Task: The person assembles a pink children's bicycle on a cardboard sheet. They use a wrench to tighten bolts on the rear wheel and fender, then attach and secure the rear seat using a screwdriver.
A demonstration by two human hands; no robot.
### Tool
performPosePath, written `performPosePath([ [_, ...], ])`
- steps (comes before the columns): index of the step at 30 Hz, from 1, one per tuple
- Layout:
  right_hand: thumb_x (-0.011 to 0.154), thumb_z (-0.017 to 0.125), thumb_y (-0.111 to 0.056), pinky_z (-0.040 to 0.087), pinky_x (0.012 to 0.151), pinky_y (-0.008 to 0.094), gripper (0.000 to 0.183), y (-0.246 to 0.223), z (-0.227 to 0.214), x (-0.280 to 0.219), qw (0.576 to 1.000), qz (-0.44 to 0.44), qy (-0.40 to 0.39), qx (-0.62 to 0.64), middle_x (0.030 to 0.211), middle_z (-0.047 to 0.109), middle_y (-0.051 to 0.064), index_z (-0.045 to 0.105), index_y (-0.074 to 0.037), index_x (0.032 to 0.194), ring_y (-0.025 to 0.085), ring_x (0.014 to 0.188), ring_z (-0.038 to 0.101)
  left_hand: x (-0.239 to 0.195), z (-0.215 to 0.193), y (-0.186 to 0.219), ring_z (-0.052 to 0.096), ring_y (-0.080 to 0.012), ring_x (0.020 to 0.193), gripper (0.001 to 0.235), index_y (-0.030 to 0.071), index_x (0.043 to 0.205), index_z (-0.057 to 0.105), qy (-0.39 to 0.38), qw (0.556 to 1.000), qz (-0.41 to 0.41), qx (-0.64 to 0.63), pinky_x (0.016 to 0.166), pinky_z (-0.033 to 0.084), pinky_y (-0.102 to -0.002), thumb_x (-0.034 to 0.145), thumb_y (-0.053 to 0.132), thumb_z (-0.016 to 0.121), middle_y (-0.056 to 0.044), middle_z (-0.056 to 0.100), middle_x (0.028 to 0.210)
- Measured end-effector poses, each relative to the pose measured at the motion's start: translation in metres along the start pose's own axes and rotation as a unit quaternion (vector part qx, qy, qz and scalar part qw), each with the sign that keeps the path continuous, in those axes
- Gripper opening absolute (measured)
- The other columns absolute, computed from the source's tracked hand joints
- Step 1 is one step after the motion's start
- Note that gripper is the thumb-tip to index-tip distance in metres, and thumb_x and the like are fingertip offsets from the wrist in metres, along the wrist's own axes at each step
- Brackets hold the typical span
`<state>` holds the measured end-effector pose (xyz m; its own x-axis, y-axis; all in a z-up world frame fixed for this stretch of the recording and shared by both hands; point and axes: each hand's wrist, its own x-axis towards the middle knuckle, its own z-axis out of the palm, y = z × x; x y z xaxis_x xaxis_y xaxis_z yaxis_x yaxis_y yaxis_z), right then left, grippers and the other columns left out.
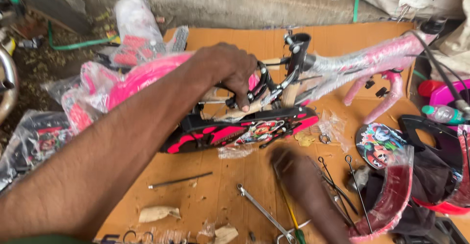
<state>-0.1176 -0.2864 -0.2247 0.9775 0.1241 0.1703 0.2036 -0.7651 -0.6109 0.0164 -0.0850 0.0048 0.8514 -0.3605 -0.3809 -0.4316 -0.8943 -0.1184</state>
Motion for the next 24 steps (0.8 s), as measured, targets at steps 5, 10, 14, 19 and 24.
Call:
performPosePath([
  [5, 0.075, 0.075, -0.016, 0.053, 0.074, 0.053, 0.049, 0.036, 0.098, -0.079, 0.995, -0.002, -0.077, -0.058, 0.11, 0.069, 0.02, 0.059, -0.013, 0.121, 0.046, 0.099, 0.065, -0.004, 0.001, 0.001, 0.071, -0.0353, 0.108, 0.082, 0.01, 0.114, 0.074, 0.022, 1.0, 0.016, 0.004, 0.091, 0.055, -0.044, 0.052, 0.059, 0.095, -0.011, 0.076, 0.113],
  [10, 0.089, 0.062, -0.006, 0.053, 0.079, 0.052, 0.025, 0.048, 0.097, -0.1, 0.995, 0.088, -0.046, 0.004, 0.095, 0.071, 0.018, 0.063, -0.015, 0.112, 0.042, 0.094, 0.068, -0.007, -0.001, -0.003, 0.075, -0.0342, 0.101, 0.072, 0.004, 0.098, 0.082, 0.025, 0.999, 0.025, 0.017, 0.088, 0.057, -0.044, 0.055, 0.061, 0.091, -0.012, 0.08, 0.106],
  [14, 0.088, 0.068, -0.013, 0.057, 0.076, 0.046, 0.02, 0.028, 0.063, -0.105, 0.981, 0.095, -0.124, 0.117, 0.09, 0.076, 0.013, 0.067, -0.01, 0.107, 0.035, 0.088, 0.073, -0.005, 0.002, 0.001, 0.073, -0.0343, 0.099, 0.073, 0.007, 0.1, 0.08, 0.011, 1.0, 0.007, 0.016, 0.087, 0.056, -0.044, 0.055, 0.063, 0.093, -0.011, 0.078, 0.107],
  [19, 0.089, 0.066, -0.008, 0.056, 0.076, 0.043, 0.024, 0.0, 0.065, -0.081, 0.987, 0.005, -0.119, 0.107, 0.104, 0.073, 0.012, 0.072, -0.01, 0.112, 0.033, 0.09, 0.073, -0.006, 0.001, 0.001, 0.074, -0.0348, 0.098, 0.072, 0.008, 0.1, 0.081, 0.009, 1.0, 0.006, 0.017, 0.088, 0.056, -0.044, 0.056, 0.063, 0.091, -0.011, 0.079, 0.107],
  [24, 0.079, 0.059, 0.005, 0.054, 0.082, 0.043, 0.039, 0.005, 0.105, -0.063, 0.982, -0.153, -0.107, 0.0, 0.111, 0.067, 0.016, 0.071, -0.006, 0.114, 0.039, 0.1, 0.066, -0.005, 0.0, 0.0, 0.073, -0.0357, 0.1, 0.08, 0.005, 0.101, 0.078, 0.027, 0.999, 0.026, 0.026, 0.089, 0.056, -0.044, 0.053, 0.067, 0.092, -0.013, 0.077, 0.106],
])
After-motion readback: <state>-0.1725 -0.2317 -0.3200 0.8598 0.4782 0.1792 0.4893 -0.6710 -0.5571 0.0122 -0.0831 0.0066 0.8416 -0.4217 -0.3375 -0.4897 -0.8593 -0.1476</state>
